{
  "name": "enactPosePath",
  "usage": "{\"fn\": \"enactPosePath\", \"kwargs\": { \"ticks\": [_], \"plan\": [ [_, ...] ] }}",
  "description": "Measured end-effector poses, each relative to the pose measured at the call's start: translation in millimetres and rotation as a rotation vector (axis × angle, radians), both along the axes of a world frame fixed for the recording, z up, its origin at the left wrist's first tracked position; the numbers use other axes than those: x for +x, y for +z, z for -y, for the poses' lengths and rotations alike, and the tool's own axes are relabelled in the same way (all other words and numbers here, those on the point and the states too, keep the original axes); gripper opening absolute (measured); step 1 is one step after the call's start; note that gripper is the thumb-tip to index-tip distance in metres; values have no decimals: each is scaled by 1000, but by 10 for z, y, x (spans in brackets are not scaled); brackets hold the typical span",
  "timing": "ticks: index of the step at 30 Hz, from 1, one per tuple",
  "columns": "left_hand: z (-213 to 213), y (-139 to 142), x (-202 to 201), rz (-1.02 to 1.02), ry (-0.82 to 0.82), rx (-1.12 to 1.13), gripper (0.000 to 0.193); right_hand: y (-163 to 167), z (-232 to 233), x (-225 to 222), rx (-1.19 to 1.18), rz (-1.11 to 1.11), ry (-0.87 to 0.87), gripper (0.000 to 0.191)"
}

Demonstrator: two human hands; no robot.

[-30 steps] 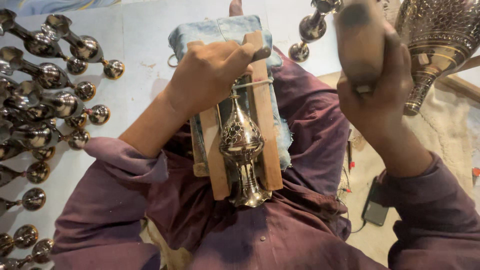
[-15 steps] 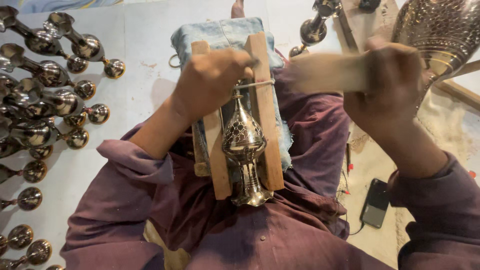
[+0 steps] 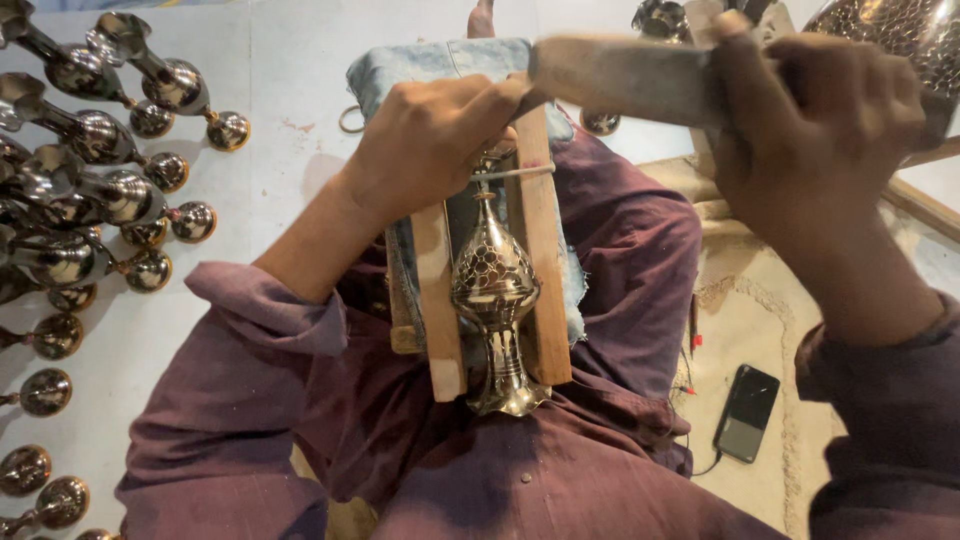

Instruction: The person hammers a metal vase held in a wooden jig using a chisel and hammer to create a pattern. They rotate the vase to work on different sections and continue hammering the pattern.

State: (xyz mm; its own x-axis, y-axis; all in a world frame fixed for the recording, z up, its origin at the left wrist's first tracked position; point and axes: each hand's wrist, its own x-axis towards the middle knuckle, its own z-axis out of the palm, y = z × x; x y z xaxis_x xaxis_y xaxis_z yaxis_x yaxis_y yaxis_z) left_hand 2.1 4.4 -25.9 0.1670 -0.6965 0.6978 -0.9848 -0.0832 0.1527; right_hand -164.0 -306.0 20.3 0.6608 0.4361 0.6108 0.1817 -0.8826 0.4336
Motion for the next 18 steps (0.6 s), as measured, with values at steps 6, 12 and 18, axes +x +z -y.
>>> {"fn": "enactPosePath", "kwargs": {
  "ticks": [6,12,18],
  "plan": [
    [-23,-126,-67,-3,69,-53,26,52,57,5,-176,89,6,53],
    [-11,-244,-122,72,76,-122,26,-28,103,-5,117,-74,5,51],
    [-55,-313,-185,98,72,-176,26,121,58,-34,-186,71,73,51]
  ]
}}
